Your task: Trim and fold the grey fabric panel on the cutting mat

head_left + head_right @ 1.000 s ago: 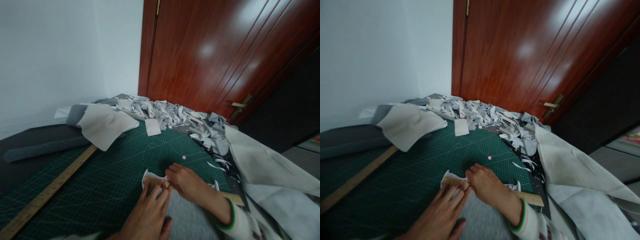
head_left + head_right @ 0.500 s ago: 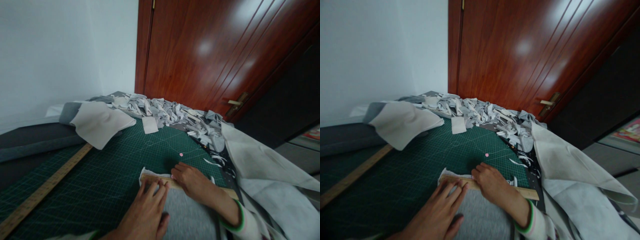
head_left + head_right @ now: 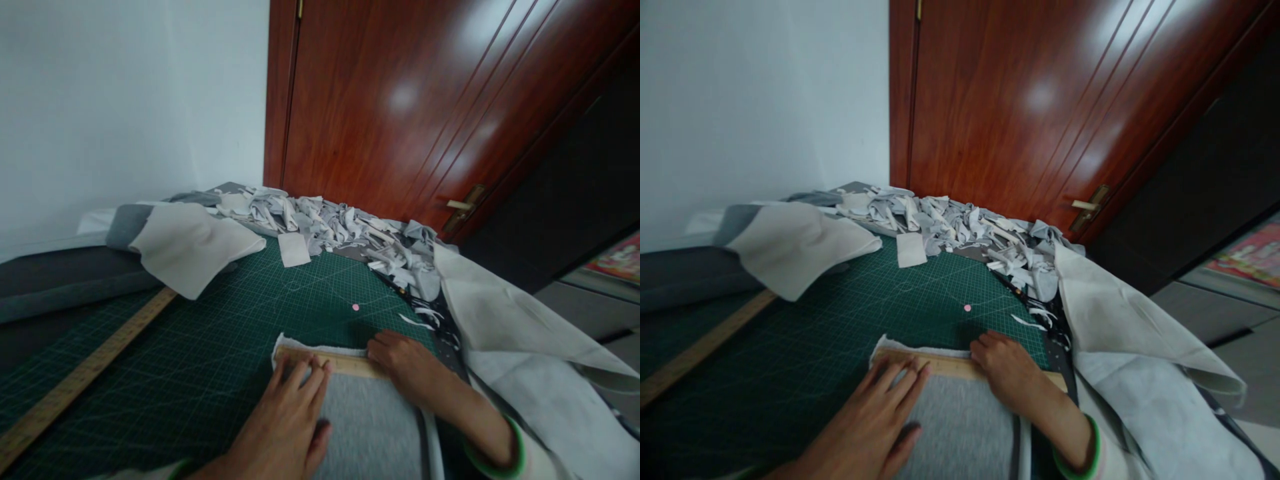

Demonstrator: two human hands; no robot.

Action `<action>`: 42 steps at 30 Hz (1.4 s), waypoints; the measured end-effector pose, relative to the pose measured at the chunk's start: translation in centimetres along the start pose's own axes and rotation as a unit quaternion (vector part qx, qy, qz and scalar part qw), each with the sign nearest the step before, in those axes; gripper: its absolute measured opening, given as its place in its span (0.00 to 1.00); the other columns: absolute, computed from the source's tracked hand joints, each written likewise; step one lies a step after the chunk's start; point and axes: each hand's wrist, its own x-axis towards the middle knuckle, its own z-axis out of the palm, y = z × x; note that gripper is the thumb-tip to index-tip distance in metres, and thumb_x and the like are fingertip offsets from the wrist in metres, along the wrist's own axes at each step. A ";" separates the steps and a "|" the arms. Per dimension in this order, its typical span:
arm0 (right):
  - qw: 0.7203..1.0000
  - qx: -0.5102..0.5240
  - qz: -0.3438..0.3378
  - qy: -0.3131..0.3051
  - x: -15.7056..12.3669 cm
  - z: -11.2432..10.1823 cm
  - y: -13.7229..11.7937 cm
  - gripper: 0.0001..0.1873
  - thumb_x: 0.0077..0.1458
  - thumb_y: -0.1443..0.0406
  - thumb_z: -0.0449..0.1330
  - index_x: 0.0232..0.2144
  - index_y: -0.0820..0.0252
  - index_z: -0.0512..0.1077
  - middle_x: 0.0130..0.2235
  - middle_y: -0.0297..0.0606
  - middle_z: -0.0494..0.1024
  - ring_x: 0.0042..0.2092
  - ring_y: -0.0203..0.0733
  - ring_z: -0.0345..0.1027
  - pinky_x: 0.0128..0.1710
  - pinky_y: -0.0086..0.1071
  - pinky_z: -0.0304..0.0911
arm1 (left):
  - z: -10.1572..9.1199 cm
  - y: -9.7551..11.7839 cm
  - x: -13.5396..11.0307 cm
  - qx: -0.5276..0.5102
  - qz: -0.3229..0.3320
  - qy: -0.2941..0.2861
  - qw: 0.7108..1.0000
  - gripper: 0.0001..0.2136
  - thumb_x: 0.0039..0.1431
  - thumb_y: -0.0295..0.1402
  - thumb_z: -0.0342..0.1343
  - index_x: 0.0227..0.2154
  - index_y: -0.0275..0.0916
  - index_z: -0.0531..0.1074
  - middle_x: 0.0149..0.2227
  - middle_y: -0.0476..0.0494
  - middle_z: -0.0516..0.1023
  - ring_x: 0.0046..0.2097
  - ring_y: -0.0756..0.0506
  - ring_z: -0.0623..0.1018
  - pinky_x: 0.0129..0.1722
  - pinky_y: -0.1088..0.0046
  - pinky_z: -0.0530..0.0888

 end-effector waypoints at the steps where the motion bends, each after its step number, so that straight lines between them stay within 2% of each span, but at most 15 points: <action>1: 1.000 0.000 0.009 -0.006 -0.2 0.0 0.2 0.11 0.64 0.73 0.51 0.33 0.62 0.72 0.37 0.42 0.77 0.41 0.45 0.71 0.39 0.34 0.60 | 0.0 0.0 0.0 0.008 0.002 0.005 1.000 0.27 0.58 0.35 0.52 0.59 0.28 0.65 0.57 0.33 0.74 0.56 0.34 0.70 0.54 0.52 0.66; 6: 1.000 -0.008 0.026 -0.009 -1.0 0.2 0.7 0.11 0.63 0.75 0.51 0.34 0.62 0.72 0.38 0.42 0.77 0.42 0.45 0.71 0.39 0.34 0.61 | 0.2 -0.1 0.0 0.020 0.013 0.027 0.999 0.26 0.58 0.35 0.53 0.59 0.28 0.66 0.56 0.33 0.74 0.56 0.33 0.70 0.54 0.52 0.65; 14: 0.999 -0.030 0.043 -0.006 -1.4 -0.1 0.6 0.13 0.62 0.76 0.50 0.36 0.62 0.73 0.39 0.45 0.78 0.41 0.46 0.71 0.40 0.35 0.62 | -0.8 0.0 0.4 0.020 0.004 -0.020 1.000 0.26 0.59 0.34 0.52 0.59 0.28 0.66 0.58 0.33 0.73 0.55 0.33 0.71 0.52 0.51 0.68; 21: 0.996 -0.026 0.081 -0.034 -3.1 0.3 1.9 0.16 0.57 0.80 0.49 0.37 0.64 0.73 0.40 0.46 0.78 0.43 0.48 0.72 0.43 0.39 0.66 | -0.3 0.0 0.4 0.056 0.025 0.028 0.998 0.26 0.57 0.34 0.54 0.57 0.25 0.67 0.55 0.31 0.76 0.52 0.32 0.74 0.48 0.51 0.70; 26: 0.995 -0.040 0.086 -0.014 -3.6 0.9 2.5 0.17 0.55 0.80 0.48 0.37 0.64 0.73 0.39 0.46 0.77 0.43 0.50 0.73 0.44 0.42 0.68 | -0.6 -0.1 0.3 0.067 0.033 0.035 0.997 0.26 0.58 0.37 0.54 0.56 0.25 0.69 0.54 0.31 0.76 0.51 0.31 0.75 0.47 0.51 0.71; 30: 0.994 -0.057 0.087 -0.021 -3.5 0.9 2.5 0.17 0.55 0.81 0.48 0.37 0.63 0.73 0.40 0.46 0.78 0.44 0.50 0.73 0.44 0.42 0.69 | -0.7 -0.2 0.3 0.069 0.040 0.037 0.996 0.26 0.59 0.37 0.54 0.57 0.24 0.68 0.54 0.30 0.77 0.51 0.31 0.75 0.47 0.50 0.72; 35: 0.993 -0.066 0.089 -0.036 -3.3 0.3 2.5 0.17 0.57 0.80 0.48 0.37 0.64 0.73 0.41 0.46 0.78 0.44 0.50 0.73 0.45 0.42 0.69 | -0.6 -0.2 0.5 0.062 0.037 0.023 0.997 0.26 0.59 0.36 0.54 0.57 0.24 0.68 0.55 0.30 0.76 0.51 0.30 0.75 0.47 0.49 0.73; 42: 0.990 -0.066 0.114 -0.048 -4.7 0.4 3.8 0.18 0.54 0.81 0.48 0.38 0.65 0.74 0.40 0.47 0.79 0.45 0.52 0.74 0.46 0.43 0.69 | -1.6 0.0 0.8 0.019 0.009 -0.043 0.999 0.26 0.60 0.35 0.53 0.58 0.26 0.67 0.56 0.31 0.74 0.53 0.30 0.74 0.50 0.47 0.72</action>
